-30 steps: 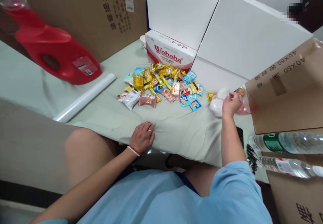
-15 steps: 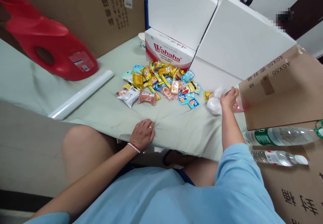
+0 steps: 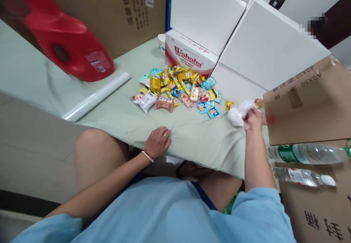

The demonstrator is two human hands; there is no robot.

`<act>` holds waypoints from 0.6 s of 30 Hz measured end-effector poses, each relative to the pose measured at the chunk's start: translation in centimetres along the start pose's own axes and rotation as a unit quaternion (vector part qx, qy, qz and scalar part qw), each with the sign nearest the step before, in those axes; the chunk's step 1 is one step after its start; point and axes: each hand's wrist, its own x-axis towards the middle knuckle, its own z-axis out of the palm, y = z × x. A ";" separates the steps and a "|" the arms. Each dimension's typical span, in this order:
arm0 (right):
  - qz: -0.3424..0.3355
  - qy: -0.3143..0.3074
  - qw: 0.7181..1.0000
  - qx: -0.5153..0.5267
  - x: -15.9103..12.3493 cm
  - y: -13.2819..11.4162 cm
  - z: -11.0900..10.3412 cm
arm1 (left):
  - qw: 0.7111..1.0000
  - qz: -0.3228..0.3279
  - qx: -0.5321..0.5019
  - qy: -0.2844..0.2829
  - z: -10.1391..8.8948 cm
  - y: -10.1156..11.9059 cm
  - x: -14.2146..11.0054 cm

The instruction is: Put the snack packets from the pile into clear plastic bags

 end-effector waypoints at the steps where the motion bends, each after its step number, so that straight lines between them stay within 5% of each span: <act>1: 0.025 -0.030 0.999 0.006 -2.2 0.3 0.6 | 1.000 -0.018 -0.023 0.006 0.1 0.4 0.2; 6: 0.127 -0.192 0.973 0.007 -15.8 3.1 5.8 | 0.988 -0.079 -0.130 -0.027 2.3 3.6 1.3; 8: 0.148 -0.253 0.956 -0.005 -20.3 3.9 7.7 | 0.926 -0.158 -0.324 -0.116 3.4 4.5 1.6; 10: 0.151 -0.274 0.950 -0.016 -22.7 4.3 8.6 | 0.854 -0.231 -0.448 -0.130 3.9 4.5 1.6; 13: 0.133 -0.236 0.962 -0.030 -22.2 4.3 8.1 | 0.817 -0.287 -0.496 -0.068 3.5 3.6 1.3; 18: 0.088 -0.110 0.989 -0.042 -14.9 3.9 4.3 | 0.794 -0.302 -0.524 -0.057 1.6 2.8 0.9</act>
